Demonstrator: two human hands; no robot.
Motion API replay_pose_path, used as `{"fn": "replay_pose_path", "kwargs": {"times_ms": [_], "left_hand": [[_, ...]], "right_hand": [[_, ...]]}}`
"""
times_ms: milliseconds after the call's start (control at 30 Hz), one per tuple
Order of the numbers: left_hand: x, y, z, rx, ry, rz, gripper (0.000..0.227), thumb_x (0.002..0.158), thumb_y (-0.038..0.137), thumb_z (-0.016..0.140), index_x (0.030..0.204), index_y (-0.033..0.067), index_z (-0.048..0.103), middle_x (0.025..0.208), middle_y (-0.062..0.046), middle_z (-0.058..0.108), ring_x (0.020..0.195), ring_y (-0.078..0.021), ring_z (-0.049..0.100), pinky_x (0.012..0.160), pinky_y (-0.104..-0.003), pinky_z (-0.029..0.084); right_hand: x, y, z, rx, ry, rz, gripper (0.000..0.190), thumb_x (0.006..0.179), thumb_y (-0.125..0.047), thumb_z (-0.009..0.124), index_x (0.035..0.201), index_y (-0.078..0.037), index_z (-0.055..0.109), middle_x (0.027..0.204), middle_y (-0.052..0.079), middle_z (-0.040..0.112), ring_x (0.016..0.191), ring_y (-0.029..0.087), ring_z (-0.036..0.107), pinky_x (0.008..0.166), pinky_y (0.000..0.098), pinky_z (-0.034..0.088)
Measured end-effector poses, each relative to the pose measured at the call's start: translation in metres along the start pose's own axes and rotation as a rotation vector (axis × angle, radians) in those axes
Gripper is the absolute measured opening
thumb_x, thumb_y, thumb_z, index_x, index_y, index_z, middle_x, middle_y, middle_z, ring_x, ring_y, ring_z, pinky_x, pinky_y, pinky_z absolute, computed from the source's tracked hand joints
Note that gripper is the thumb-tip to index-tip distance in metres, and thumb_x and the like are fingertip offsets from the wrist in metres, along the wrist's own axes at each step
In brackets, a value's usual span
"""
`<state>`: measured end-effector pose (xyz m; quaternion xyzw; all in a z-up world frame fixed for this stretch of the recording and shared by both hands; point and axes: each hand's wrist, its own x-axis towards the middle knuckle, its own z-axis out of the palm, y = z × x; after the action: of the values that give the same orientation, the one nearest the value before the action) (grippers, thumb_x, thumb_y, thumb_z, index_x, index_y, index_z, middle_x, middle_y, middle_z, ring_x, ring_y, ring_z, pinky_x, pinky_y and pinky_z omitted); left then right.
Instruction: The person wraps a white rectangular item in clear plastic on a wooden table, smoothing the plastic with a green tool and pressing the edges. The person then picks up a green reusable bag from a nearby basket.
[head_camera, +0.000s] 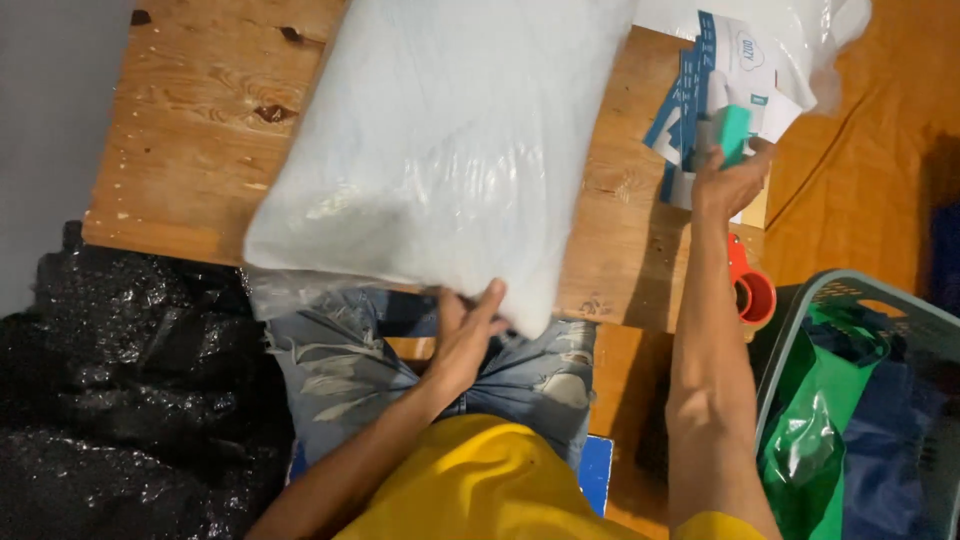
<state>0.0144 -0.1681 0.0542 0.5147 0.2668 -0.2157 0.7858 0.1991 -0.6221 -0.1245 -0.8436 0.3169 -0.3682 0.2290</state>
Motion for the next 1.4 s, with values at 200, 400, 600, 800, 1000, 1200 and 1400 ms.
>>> {"fn": "replay_pose_path", "kwargs": {"times_ms": [200, 400, 600, 800, 1000, 1200, 1400], "left_hand": [[0.025, -0.031, 0.008, -0.045, -0.047, -0.007, 0.095, 0.088, 0.044, 0.078, 0.156, 0.0004, 0.028, 0.147, -0.028, 0.038, 0.126, -0.0399, 0.059, 0.102, -0.048, 0.054], [0.042, -0.077, -0.039, -0.269, 0.206, 0.037, 0.037, 0.084, 0.025, 0.086, 0.107, 0.0015, 0.070, 0.106, -0.009, 0.060, 0.107, -0.0223, 0.063, 0.094, -0.042, 0.056], [0.030, -0.047, -0.080, -0.488, 0.462, 0.162, 0.045, 0.087, 0.017, 0.083, 0.115, 0.0089, 0.049, 0.122, -0.013, 0.059, 0.121, -0.0325, 0.063, 0.107, -0.053, 0.049], [0.056, -0.057, -0.104, -0.570, 0.317, 0.130, 0.034, 0.089, 0.011, 0.082, 0.103, 0.0156, 0.050, 0.101, 0.001, 0.067, 0.100, -0.0194, 0.071, 0.103, -0.045, 0.053], [0.029, -0.049, -0.093, -0.611, 0.224, 0.186, 0.018, 0.090, 0.005, 0.077, 0.095, 0.0159, 0.063, 0.093, 0.002, 0.068, 0.094, -0.0175, 0.071, 0.097, -0.043, 0.058], [0.014, -0.040, -0.090, -0.650, 0.142, 0.365, 0.015, 0.087, -0.005, 0.073, 0.090, 0.0075, 0.066, 0.079, -0.007, 0.065, 0.085, -0.0220, 0.072, 0.106, -0.051, 0.054], [0.015, -0.047, -0.098, -0.572, 0.185, 0.322, 0.021, 0.091, 0.000, 0.073, 0.103, 0.0104, 0.059, 0.097, -0.007, 0.072, 0.094, -0.0228, 0.075, 0.094, -0.045, 0.062]], "right_hand": [[-0.034, -0.084, -0.045, -0.342, -0.295, -0.043, 0.053, 0.089, -0.032, 0.091, 0.127, -0.020, 0.055, 0.124, 0.009, 0.049, 0.119, 0.037, 0.053, 0.093, 0.0580, 0.047], [-0.150, -0.168, -0.149, 0.317, -0.259, -0.281, 0.046, 0.102, -0.023, 0.081, 0.138, -0.005, 0.057, 0.122, 0.019, 0.054, 0.110, 0.039, 0.063, 0.083, 0.0478, 0.052], [-0.280, -0.196, -0.220, 0.596, -0.274, -0.105, 0.009, 0.099, -0.007, 0.074, 0.099, 0.000, 0.069, 0.084, 0.016, 0.066, 0.079, 0.027, 0.068, 0.080, 0.0353, 0.054], [-0.345, -0.199, -0.218, 1.093, -1.090, 0.877, 0.029, 0.096, -0.021, 0.066, 0.120, -0.004, 0.068, 0.115, 0.019, 0.075, 0.103, 0.028, 0.075, 0.088, 0.0400, 0.060], [-0.352, -0.203, -0.204, 1.365, -1.218, 1.023, 0.049, 0.096, -0.017, 0.064, 0.142, -0.004, 0.055, 0.132, 0.028, 0.066, 0.119, 0.038, 0.067, 0.099, 0.0492, 0.057], [-0.348, -0.207, -0.197, 1.629, -1.127, 1.088, 0.024, 0.098, -0.014, 0.064, 0.120, -0.020, 0.073, 0.143, 0.023, 0.060, 0.135, 0.040, 0.055, 0.108, 0.0555, 0.049], [-0.348, -0.203, -0.205, 1.570, -1.116, 1.012, 0.032, 0.098, -0.010, 0.063, 0.130, -0.011, 0.065, 0.140, 0.026, 0.061, 0.130, 0.041, 0.059, 0.103, 0.0566, 0.053]]}}
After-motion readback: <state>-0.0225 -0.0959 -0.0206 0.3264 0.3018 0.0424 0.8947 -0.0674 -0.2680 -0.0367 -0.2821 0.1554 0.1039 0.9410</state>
